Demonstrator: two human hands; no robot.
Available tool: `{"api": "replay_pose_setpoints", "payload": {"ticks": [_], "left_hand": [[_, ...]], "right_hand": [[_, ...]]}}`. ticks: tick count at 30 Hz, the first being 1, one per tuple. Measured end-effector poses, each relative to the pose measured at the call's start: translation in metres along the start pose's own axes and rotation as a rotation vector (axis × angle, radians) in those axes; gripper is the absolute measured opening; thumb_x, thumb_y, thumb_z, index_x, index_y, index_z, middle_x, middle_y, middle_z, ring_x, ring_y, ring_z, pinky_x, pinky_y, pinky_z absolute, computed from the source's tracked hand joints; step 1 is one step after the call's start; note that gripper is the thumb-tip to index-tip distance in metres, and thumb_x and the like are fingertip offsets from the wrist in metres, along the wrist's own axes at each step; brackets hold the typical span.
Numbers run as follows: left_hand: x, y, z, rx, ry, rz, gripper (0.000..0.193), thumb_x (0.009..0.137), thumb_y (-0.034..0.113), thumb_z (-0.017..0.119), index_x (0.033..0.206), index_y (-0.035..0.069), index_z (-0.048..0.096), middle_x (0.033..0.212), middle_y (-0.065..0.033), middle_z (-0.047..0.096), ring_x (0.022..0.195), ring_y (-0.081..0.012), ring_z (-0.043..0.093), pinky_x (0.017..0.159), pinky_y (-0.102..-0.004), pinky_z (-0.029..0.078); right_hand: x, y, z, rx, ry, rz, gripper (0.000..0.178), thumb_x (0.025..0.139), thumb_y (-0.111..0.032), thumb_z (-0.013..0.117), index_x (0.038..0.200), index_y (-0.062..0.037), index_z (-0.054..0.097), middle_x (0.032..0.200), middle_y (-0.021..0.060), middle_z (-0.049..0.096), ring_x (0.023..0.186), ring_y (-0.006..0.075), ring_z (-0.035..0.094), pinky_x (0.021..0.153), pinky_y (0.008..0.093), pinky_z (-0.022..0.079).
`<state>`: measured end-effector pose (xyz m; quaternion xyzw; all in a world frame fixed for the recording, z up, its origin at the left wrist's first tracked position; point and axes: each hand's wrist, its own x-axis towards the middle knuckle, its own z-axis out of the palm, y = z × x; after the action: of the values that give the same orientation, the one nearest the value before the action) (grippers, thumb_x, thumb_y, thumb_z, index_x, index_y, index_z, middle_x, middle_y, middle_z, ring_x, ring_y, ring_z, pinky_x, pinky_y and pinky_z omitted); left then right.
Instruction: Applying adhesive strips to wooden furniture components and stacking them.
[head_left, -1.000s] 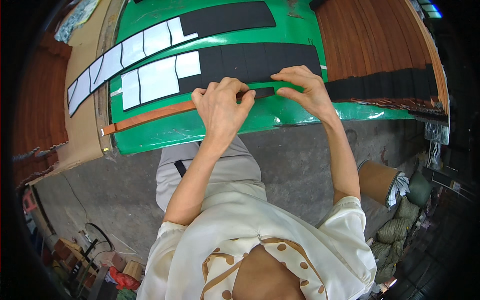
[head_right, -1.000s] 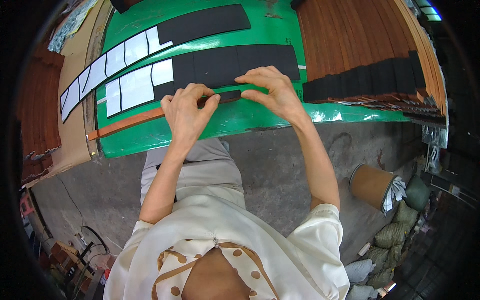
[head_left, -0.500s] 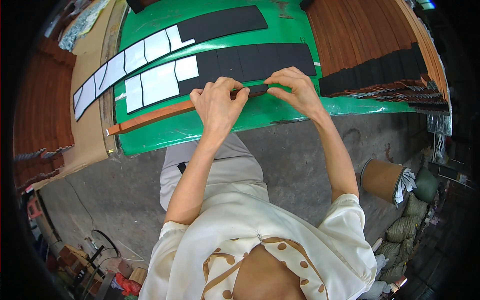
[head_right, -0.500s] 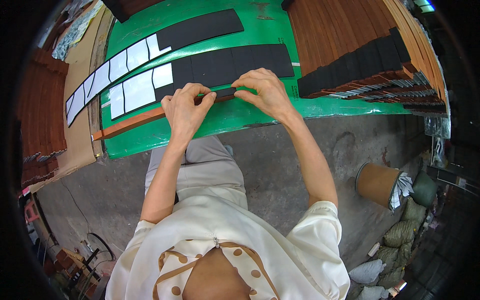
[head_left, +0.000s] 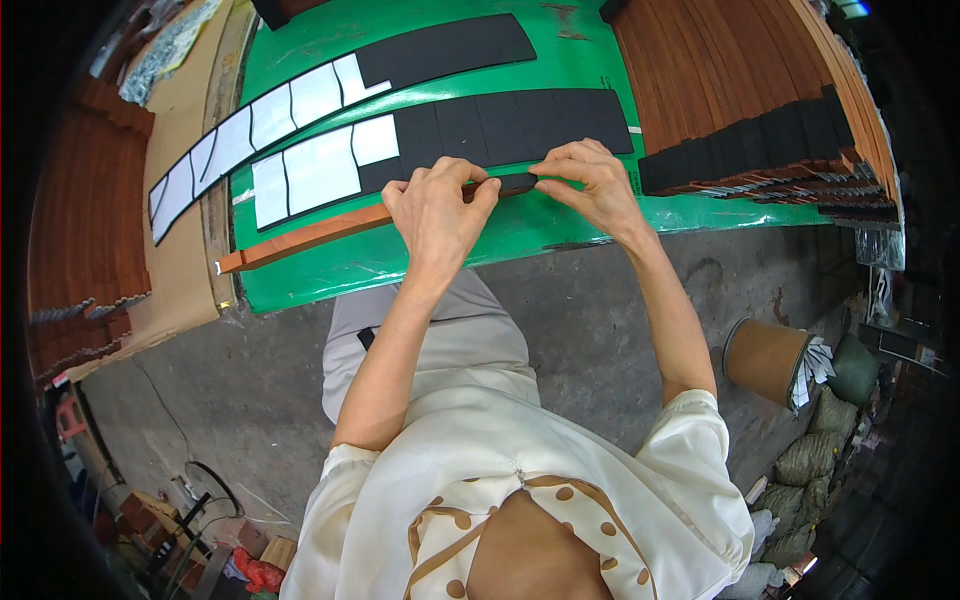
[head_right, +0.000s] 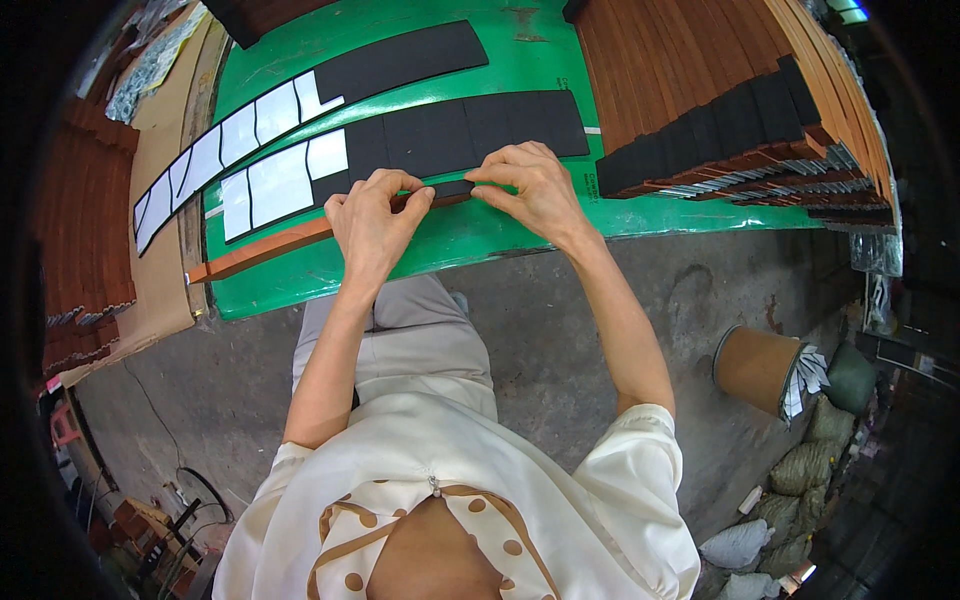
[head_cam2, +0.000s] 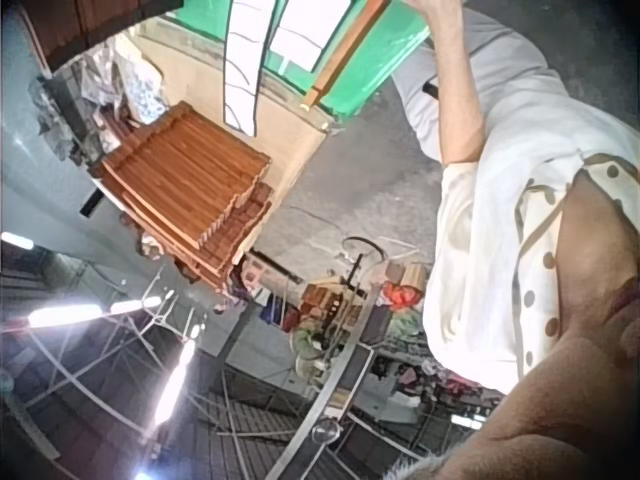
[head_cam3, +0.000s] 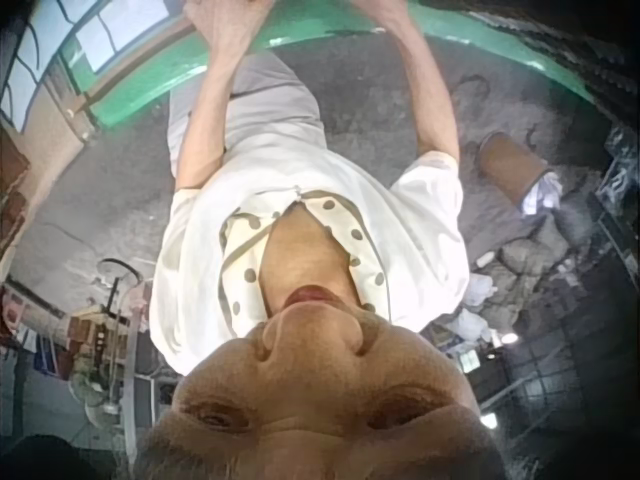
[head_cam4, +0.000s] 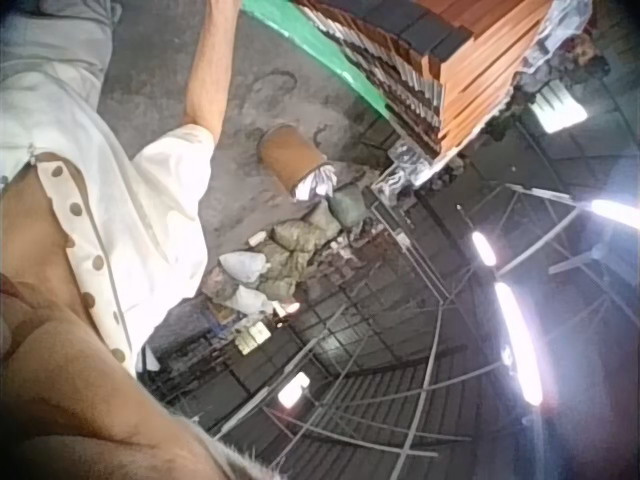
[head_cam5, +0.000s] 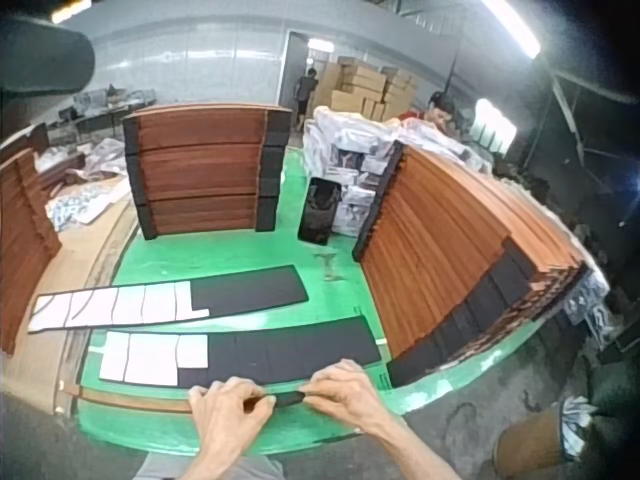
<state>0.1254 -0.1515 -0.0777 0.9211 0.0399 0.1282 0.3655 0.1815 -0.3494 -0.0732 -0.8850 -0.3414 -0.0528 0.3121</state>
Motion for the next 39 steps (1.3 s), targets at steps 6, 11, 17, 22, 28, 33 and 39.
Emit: {"api": "replay_pose_setpoints", "payload": {"ticks": [6, 11, 17, 22, 28, 33, 39], "left_hand": [[0.011, 0.0, -0.002, 0.055, -0.035, 0.0, 0.021, 0.077, 0.033, 0.068, 0.077, 0.012, 0.07, 0.08, 0.0017, 0.064, 0.073, -0.0167, 0.056, 0.079, -0.0379, 0.029], [0.006, -0.002, 0.0, 0.079, 0.075, 0.069, 0.014, 0.074, 0.03, 0.067, 0.077, 0.016, 0.07, 0.077, 0.0005, 0.064, 0.076, -0.0193, 0.057, 0.079, -0.0391, 0.03], [-0.012, 0.005, 0.0, 0.06, 0.057, 0.089, 0.011, 0.074, 0.027, 0.067, 0.074, 0.016, 0.068, 0.071, 0.0012, 0.061, 0.073, -0.018, 0.056, 0.076, -0.0395, 0.029], [-0.011, -0.002, 0.0, 0.095, 0.098, 0.117, 0.012, 0.074, 0.027, 0.068, 0.072, 0.015, 0.066, 0.069, 0.0012, 0.059, 0.07, -0.0174, 0.055, 0.074, -0.0386, 0.029], [0.008, 0.005, 0.011, 0.053, 0.287, 0.249, 0.011, 0.073, 0.021, 0.064, 0.065, 0.017, 0.057, 0.064, 0.0024, 0.051, 0.064, -0.0173, 0.052, 0.069, -0.0381, 0.028], [0.005, -0.007, 0.014, 0.019, 0.296, 0.183, 0.013, 0.075, 0.021, 0.067, 0.068, 0.015, 0.058, 0.066, 0.0014, 0.051, 0.066, -0.0179, 0.051, 0.073, -0.0387, 0.028], [-0.003, -0.01, 0.006, 0.009, 0.237, 0.204, 0.008, 0.076, 0.019, 0.067, 0.078, 0.014, 0.061, 0.069, 0.0011, 0.053, 0.068, -0.0182, 0.052, 0.075, -0.0393, 0.029]], "right_hand": [[0.009, 0.005, -0.003, 0.008, 0.023, -0.006, 0.022, 0.07, -0.01, 0.075, 0.092, -0.0085, 0.072, 0.085, 0.0032, 0.064, 0.082, 0.0193, 0.058, 0.075, 0.0329, 0.045], [0.001, -0.002, 0.003, 0.122, 0.088, 0.043, 0.03, 0.076, -0.013, 0.069, 0.105, -0.006, 0.066, 0.091, 0.0081, 0.065, 0.088, 0.0261, 0.06, 0.079, 0.0369, 0.046], [-0.017, -0.053, 0.063, 0.373, 0.366, 0.471, 0.042, 0.085, -0.015, 0.062, 0.124, -0.0029, 0.052, 0.107, 0.0144, 0.063, 0.094, 0.0257, 0.061, 0.083, 0.0359, 0.048], [-0.003, -0.071, 0.089, 0.442, 0.587, 0.605, 0.039, 0.09, -0.011, 0.055, 0.126, 0.0005, 0.049, 0.114, 0.0165, 0.061, 0.095, 0.0236, 0.061, 0.081, 0.0344, 0.049], [0.009, -0.054, 0.085, 0.591, 0.753, 0.635, 0.035, 0.1, -0.012, 0.038, 0.132, 0.0013, 0.042, 0.114, 0.0153, 0.061, 0.099, 0.0207, 0.06, 0.086, 0.032, 0.048], [0.009, -0.057, 0.089, 0.702, 0.693, 0.721, 0.036, 0.101, -0.014, 0.037, 0.132, 0.0018, 0.041, 0.117, 0.0148, 0.059, 0.105, 0.0194, 0.058, 0.09, 0.0301, 0.045], [0.003, -0.048, 0.069, 0.676, 0.561, 0.71, 0.034, 0.099, -0.01, 0.041, 0.131, 0.0023, 0.043, 0.112, 0.0144, 0.062, 0.099, 0.0192, 0.06, 0.086, 0.0281, 0.046]]}}
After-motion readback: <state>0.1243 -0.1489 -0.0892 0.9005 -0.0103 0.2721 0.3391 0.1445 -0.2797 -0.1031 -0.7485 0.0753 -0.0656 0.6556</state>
